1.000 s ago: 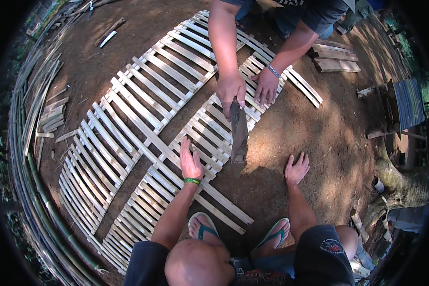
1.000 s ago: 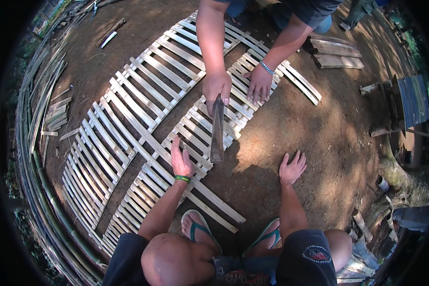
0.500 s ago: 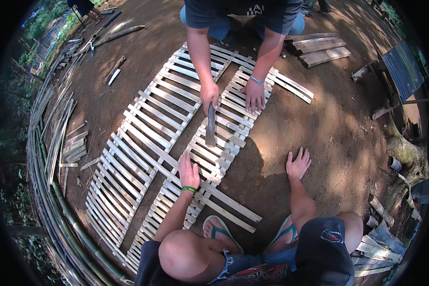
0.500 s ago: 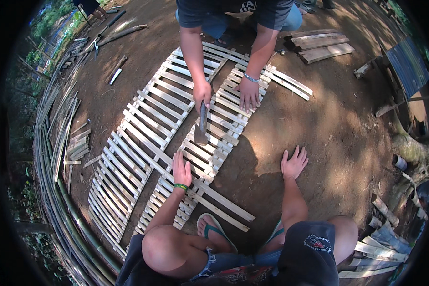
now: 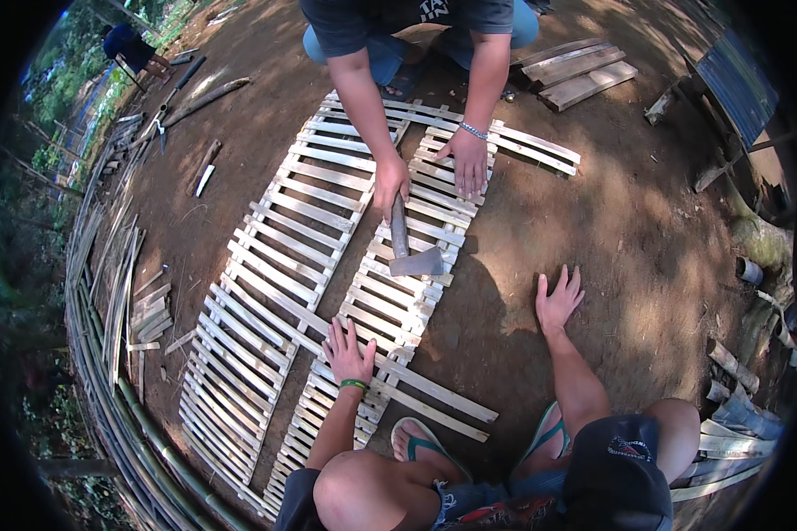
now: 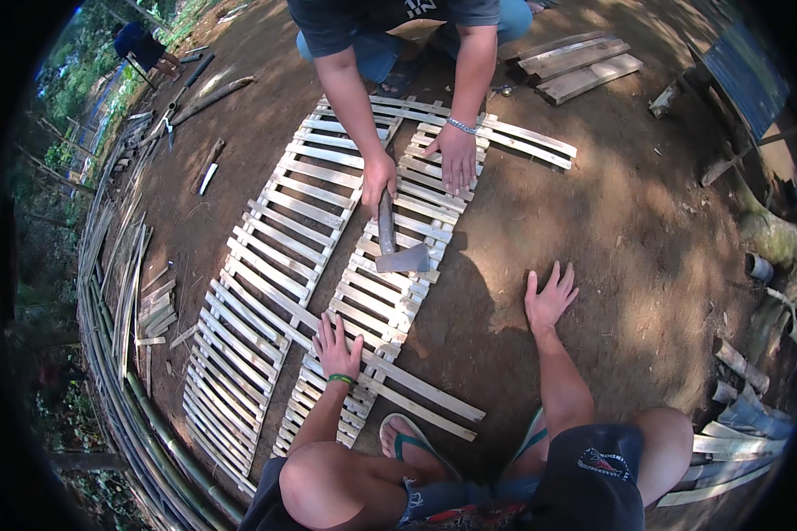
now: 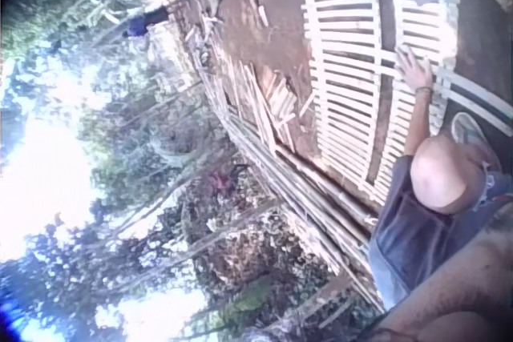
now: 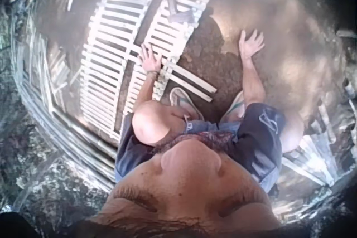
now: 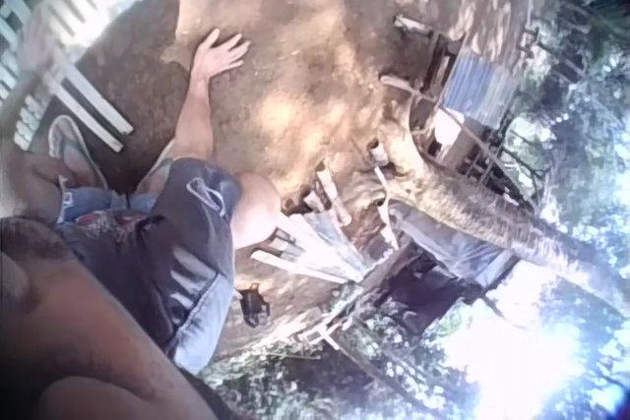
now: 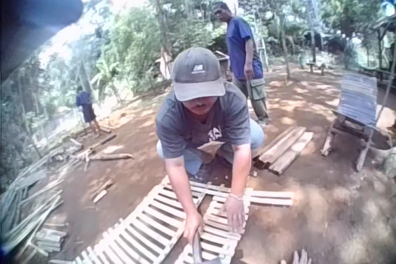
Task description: The person is assembling a bamboo lattice structure on the ground. They use a small axe to drive nails into the bamboo slats to secure them together. Another person briefly assists by hammering a nail.
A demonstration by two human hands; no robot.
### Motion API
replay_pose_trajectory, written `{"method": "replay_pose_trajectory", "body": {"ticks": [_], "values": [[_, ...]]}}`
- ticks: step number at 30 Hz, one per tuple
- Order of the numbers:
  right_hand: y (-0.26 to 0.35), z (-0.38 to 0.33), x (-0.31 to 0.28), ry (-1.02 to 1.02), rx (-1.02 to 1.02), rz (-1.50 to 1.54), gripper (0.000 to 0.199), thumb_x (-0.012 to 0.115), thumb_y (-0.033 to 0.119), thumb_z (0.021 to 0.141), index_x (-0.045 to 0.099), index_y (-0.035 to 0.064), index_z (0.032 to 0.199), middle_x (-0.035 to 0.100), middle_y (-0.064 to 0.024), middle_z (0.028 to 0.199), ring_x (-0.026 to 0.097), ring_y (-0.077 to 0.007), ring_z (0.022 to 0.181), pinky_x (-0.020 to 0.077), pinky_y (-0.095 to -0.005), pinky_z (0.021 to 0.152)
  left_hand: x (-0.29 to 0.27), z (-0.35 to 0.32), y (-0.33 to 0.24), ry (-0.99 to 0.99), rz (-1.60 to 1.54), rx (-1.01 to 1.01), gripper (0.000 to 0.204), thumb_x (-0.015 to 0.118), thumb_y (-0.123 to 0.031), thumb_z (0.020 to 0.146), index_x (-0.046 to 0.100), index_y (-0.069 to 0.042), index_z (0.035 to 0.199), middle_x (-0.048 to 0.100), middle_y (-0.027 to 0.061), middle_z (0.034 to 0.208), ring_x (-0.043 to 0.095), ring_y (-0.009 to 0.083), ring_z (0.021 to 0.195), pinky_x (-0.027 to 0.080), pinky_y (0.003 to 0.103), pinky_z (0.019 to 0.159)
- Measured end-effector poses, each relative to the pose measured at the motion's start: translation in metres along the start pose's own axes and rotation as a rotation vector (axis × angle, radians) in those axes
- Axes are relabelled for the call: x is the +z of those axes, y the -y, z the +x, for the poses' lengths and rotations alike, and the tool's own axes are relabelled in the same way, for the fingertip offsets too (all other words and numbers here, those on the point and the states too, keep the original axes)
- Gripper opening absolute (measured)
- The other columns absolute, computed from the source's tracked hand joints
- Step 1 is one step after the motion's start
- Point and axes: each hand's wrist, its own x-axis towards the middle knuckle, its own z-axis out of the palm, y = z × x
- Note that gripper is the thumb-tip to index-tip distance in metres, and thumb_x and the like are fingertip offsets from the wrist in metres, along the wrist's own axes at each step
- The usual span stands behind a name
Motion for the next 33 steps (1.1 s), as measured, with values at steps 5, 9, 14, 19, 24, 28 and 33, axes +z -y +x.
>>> {"method": "replay_pose_trajectory", "body": {"ticks": [5,9,14,19,24,28,33], "values": [[0.132,0.052,-0.019,0.28,-0.637,0.519,0.043,0.064,0.018,0.099,0.058,0.0056,0.141,0.05,-0.0205,0.153,0.053,-0.0435,0.137,0.0463,-0.0496,0.113,-0.003,-0.004,0.007,-0.033,-0.025,-0.01,0.086,0.057,-0.063,0.097,0.034,-0.015,0.165,0.018,0.0203,0.174,0.02,0.0397,0.16,0.016,0.063,0.126],[0.216,0.11,0.016,0.481,-1.298,0.203,0.057,0.069,0.004,0.082,0.063,0.0149,0.138,0.05,-0.0137,0.152,0.045,-0.0347,0.145,0.0421,-0.0478,0.12,-0.001,0.001,-0.003,-0.026,-0.05,-0.003,0.086,0.059,-0.062,0.096,0.036,-0.016,0.164,0.02,0.0204,0.174,0.021,0.0396,0.16,0.018,0.063,0.125],[0.271,0.145,0.046,0.462,-1.687,-0.382,0.037,0.063,0.023,0.095,0.07,0.0232,0.131,0.057,-0.0023,0.129,0.047,-0.0221,0.135,0.0377,-0.0398,0.114,-0.007,-0.002,0.0,-0.016,-0.077,-0.023,0.085,0.061,-0.062,0.095,0.038,-0.017,0.164,0.022,0.0208,0.173,0.023,0.0398,0.159,0.019,0.063,0.125],[0.278,0.142,0.067,0.327,-1.932,-0.446,0.029,0.062,0.022,0.094,0.062,0.0109,0.122,0.06,-0.0049,0.121,0.051,-0.0221,0.13,0.0346,-0.0445,0.123,-0.004,0.0,0.002,-0.04,-0.107,-0.012,0.086,0.061,-0.064,0.094,0.039,-0.016,0.163,0.023,0.021,0.173,0.025,0.0402,0.158,0.018,0.064,0.125],[0.244,0.155,0.031,0.373,-1.87,-0.389,0.029,0.063,0.028,0.095,0.06,0.0082,0.116,0.06,-0.0069,0.11,0.058,-0.0238,0.113,0.0459,-0.0425,0.108,-0.008,0.0,0.001,-0.049,-0.087,0.013,0.09,0.061,-0.066,0.093,0.038,-0.014,0.163,0.021,0.0223,0.173,0.024,0.0405,0.159,0.018,0.063,0.125],[0.177,0.129,-0.038,0.571,-1.428,-0.384,0.04,0.06,0.037,0.102,0.057,0.0006,0.118,0.062,-0.0164,0.114,0.063,-0.0323,0.109,0.0508,-0.0461,0.094,-0.008,-0.004,0.006,-0.072,-0.024,0.037,0.099,0.065,-0.069,0.087,0.039,-0.01,0.162,0.025,0.0196,0.172,0.023,0.0385,0.159,0.012,0.063,0.127],[0.087,0.084,-0.088,0.811,-0.628,-0.191,0.046,0.051,0.042,0.109,0.049,-0.0029,0.121,0.067,-0.0298,0.098,0.066,-0.052,0.096,0.0536,-0.0577,0.085,-0.004,0.009,-0.062,-0.017,-0.242,0.313,0.113,0.076,-0.07,0.075,0.041,0.001,0.156,0.043,0.0187,0.159,0.03,0.0365,0.155,0.017,0.063,0.126]]}}
